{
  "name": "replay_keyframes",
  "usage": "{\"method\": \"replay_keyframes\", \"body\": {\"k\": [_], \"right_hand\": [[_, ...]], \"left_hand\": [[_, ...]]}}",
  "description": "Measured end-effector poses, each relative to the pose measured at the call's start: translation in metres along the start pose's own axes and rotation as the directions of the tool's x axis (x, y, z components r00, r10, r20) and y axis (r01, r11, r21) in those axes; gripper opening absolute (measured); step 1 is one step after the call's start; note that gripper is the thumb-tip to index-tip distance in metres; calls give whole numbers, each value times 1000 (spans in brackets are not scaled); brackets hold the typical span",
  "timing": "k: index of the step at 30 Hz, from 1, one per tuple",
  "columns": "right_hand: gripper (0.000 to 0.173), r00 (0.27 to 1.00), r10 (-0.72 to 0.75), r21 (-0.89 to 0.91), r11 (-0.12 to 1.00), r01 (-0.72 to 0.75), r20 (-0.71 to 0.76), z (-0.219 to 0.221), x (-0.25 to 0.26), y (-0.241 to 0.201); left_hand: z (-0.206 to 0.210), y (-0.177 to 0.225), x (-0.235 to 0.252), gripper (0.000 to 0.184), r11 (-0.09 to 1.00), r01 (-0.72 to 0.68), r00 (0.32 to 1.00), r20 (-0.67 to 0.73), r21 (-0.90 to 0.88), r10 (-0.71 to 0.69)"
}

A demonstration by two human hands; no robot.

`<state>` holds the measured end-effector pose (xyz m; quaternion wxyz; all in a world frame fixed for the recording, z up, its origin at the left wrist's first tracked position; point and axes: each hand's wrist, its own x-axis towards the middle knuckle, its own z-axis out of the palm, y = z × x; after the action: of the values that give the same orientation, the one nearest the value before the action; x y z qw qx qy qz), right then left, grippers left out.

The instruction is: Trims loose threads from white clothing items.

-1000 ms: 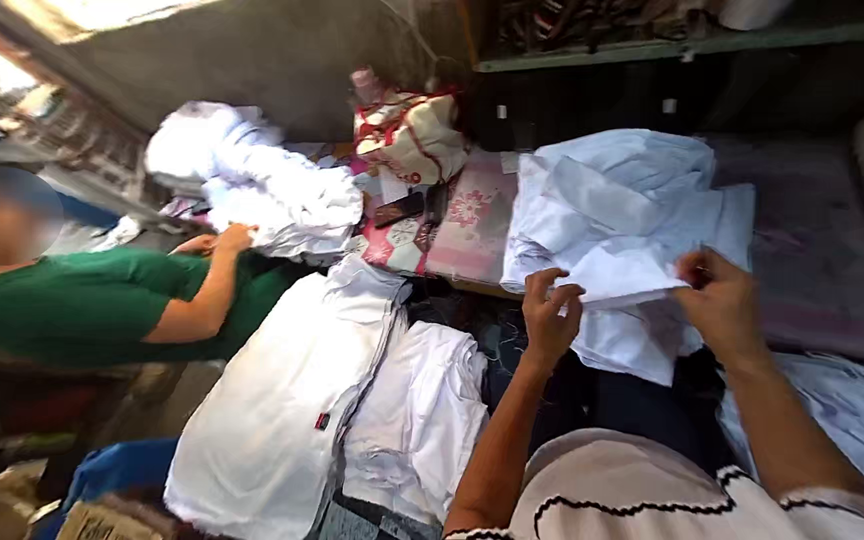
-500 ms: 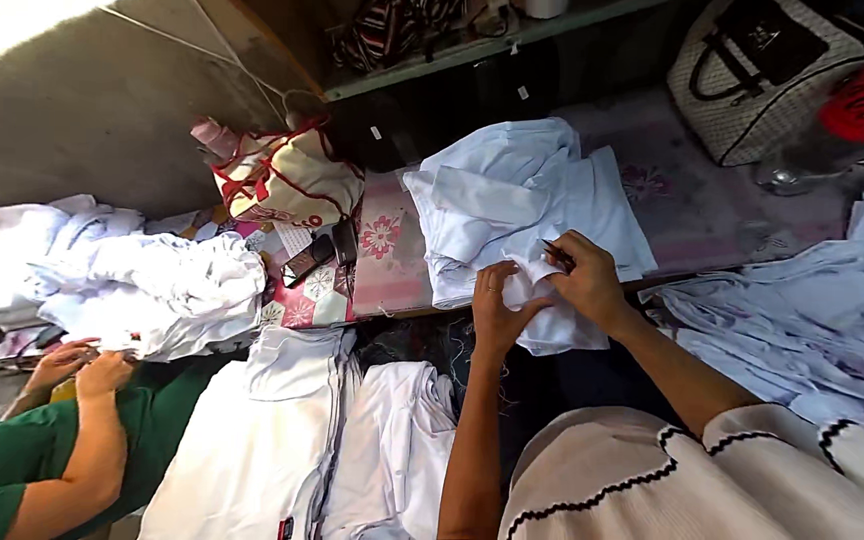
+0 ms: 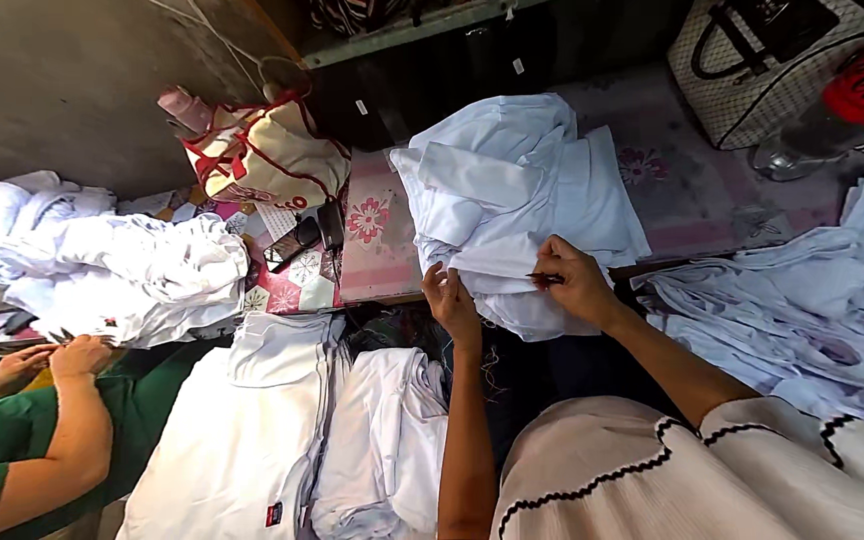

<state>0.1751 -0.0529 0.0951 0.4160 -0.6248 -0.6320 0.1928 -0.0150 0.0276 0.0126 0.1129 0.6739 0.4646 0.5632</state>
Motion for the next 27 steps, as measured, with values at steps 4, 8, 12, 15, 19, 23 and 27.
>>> {"method": "replay_keyframes", "body": {"k": [4,8,12,15,19,23,27], "right_hand": [[31,898,327,-293,925,-241,295,4,5,20],[44,837,361,-280,924,-261,412,-11,0,-5],[48,794,383,-329,912,-245,472,3,14,-26],[38,839,396,-249,914,-320,374,14,21,-14],[41,850,377,0,914,-406,369,-6,11,0],[44,767,338,253,806,-535,545,-10,8,-16],[37,661,310,337,669,-662,684,20,18,-21]], "left_hand": [[-15,8,0,53,935,340,878,323,96,-353],[-36,30,-1,19,940,304,916,223,156,-333],[-5,31,-10,33,977,197,934,286,85,-213],[4,0,-23,11,1000,31,972,234,-7,-28],[-47,-6,-34,9,970,241,910,342,27,-236],[-64,17,-30,20,933,357,863,370,36,-344],[-30,25,-25,18,973,203,939,260,105,-224]]}}
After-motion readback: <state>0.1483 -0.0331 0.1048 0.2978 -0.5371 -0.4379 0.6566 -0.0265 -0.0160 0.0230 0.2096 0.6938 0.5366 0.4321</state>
